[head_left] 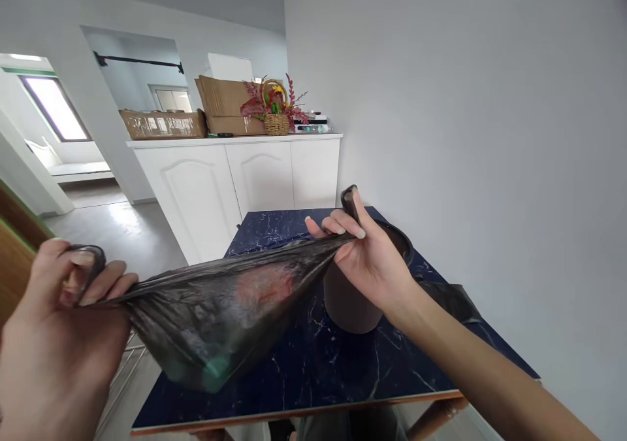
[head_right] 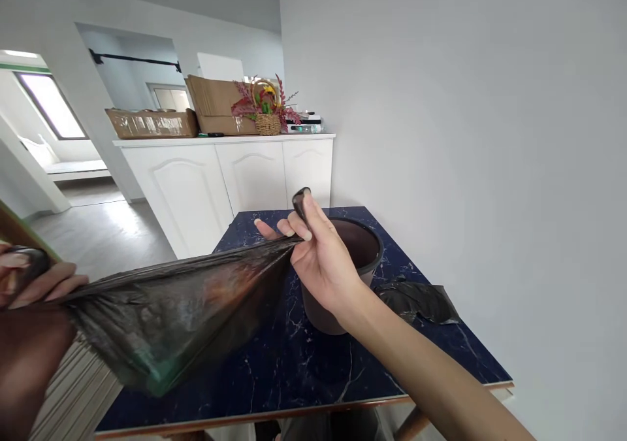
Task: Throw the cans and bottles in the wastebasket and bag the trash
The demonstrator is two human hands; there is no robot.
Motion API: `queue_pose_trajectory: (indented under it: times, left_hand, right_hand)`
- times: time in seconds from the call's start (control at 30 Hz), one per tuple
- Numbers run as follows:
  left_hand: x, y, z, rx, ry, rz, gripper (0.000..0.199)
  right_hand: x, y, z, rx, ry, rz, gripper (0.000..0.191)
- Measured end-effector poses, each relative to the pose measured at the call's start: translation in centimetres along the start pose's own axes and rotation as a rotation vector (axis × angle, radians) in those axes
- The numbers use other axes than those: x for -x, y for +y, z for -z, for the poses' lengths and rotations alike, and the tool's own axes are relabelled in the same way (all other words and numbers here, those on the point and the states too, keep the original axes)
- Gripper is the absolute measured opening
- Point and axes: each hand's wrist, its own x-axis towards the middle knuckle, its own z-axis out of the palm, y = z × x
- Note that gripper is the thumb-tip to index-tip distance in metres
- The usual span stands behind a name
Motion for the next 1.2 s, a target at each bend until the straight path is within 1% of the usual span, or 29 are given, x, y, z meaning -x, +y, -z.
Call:
queue_pose_trajectory:
  times: [0.07,0.1,0.2,0.33,0.47,0.57,0.63,0.7,0.73,0.8,0.87,0.93,1.0,1.03,1.1,1.13,1.2]
  left_hand:
    - [1.0,-0.9,-1.2,0.012,0.043,-0.135,0.027]
    - [1.2,-1.3,-1.4,0.018,0.048,-0.153,0.028]
    - [1.4,-2.5,-1.2,0.031,0.034,-0.052,0.028]
    - [1.8,-3.7,-0.6,-0.018,0.050,-0.014,0.025]
    - [2.5,-4.6,-0.3,-0.095,0.033,-0.003,0.023]
    - [3.0,-5.3,0.2,-0.119,0.007,0.007,0.015]
    - [3.4,-5.8,0.6,-0.129,-0.027,0.016,0.010]
    - [3.8,-6.1,1.0,-0.163,-0.073,0.027,0.014]
    - [4.1,-6.2,1.2,-0.194,-0.108,0.037,0.016]
    - [4.6,-6.3,1.5,-0.291,-0.200,0.051,0.019]
    - [5.1,-6.2,1.8,-0.441,-0.310,0.028,0.024]
    - [5.8,-6.2,2.1,-0.616,-0.407,-0.050,0.030]
    - [6.5,-6.3,2.5,-0.767,-0.497,-0.159,0.035]
    - [6.9,-6.3,2.7,-0.822,-0.539,-0.219,0.038]
    - [7.7,-6.6,3.2,-0.905,-0.630,-0.327,0.045]
    - [8.2,-6.7,3.5,-0.944,-0.666,-0.373,0.049]
    - [9.1,-7.0,3.9,-1.025,-0.693,-0.455,0.053]
  right_hand:
    - [0.1,0.6,0.5,0.018,0.009,0.014,0.051]
    - [0.3,0.8,0.7,0.023,0.012,0.011,0.054]
    - [1.1,1.5,1.4,0.034,0.020,-0.032,0.060]
    - [2.6,2.5,2.4,0.121,0.001,-0.053,0.044]
    - [4.0,3.5,3.4,0.337,-0.004,-0.061,0.031]
    - [5.1,4.2,3.6,0.531,-0.013,-0.097,0.036]
    - [6.1,4.6,3.3,0.663,-0.034,-0.133,0.035]
    - [7.2,5.1,2.7,0.791,-0.076,-0.157,0.031]
    - [7.7,5.4,2.3,0.849,-0.102,-0.175,0.036]
    - [8.7,6.0,1.4,0.943,-0.148,-0.235,0.059]
    - [9.3,6.8,0.7,1.006,-0.169,-0.291,0.088]
    - [9.4,7.8,0.2,1.059,-0.182,-0.308,0.112]
    - [9.3,8.8,-0.2,1.100,-0.198,-0.307,0.123]
    - [9.3,9.4,-0.3,1.115,-0.206,-0.303,0.125]
    - [9.2,10.4,-0.6,1.138,-0.227,-0.274,0.122]
    - [9.2,10.9,-0.6,1.151,-0.242,-0.248,0.118]
    - [9.4,11.9,-0.7,1.186,-0.288,-0.178,0.105]
